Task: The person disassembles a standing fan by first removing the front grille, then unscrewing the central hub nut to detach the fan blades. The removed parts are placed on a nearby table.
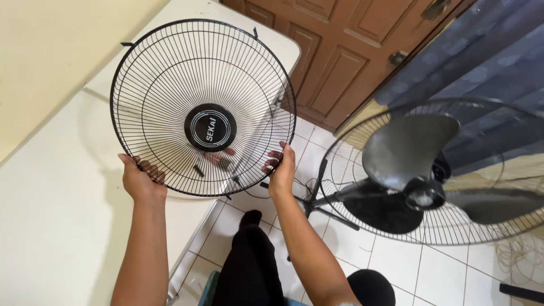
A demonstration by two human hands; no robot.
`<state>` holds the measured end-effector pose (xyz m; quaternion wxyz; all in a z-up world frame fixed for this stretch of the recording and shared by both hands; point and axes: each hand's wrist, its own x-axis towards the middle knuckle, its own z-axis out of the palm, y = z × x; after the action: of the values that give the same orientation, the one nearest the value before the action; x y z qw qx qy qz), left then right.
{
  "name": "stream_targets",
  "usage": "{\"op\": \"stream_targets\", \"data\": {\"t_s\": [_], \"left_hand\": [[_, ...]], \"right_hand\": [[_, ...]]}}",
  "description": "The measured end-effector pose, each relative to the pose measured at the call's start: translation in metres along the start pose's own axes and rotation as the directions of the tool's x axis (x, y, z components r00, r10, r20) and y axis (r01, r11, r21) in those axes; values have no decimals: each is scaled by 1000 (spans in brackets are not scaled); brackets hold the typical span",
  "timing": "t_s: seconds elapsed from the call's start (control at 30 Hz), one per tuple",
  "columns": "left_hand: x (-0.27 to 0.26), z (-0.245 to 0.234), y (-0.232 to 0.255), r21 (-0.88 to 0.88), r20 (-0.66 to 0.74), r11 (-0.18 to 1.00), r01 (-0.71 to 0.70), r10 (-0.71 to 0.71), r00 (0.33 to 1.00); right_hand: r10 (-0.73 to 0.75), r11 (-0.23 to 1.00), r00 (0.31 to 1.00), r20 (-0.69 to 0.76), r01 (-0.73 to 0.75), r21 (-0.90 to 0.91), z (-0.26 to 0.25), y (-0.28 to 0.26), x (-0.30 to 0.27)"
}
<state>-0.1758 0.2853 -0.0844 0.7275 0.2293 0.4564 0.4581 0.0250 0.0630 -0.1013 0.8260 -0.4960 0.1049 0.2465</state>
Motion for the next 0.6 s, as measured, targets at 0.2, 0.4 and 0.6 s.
{"op": "stream_targets", "data": {"t_s": [0.2,0.4,0.6], "left_hand": [[37,45,-15,-4,-26,1000,25,-26,999],[64,76,-19,-13,-1,1000,9,-9,1000],[85,90,-15,-39,-30,999,25,-26,999]], "right_hand": [[-92,991,996,-18,93,100,20,-1,55],[-97,987,990,-99,109,119,35,-5,88],[-36,977,982,-188,74,199,59,-6,108]]}}
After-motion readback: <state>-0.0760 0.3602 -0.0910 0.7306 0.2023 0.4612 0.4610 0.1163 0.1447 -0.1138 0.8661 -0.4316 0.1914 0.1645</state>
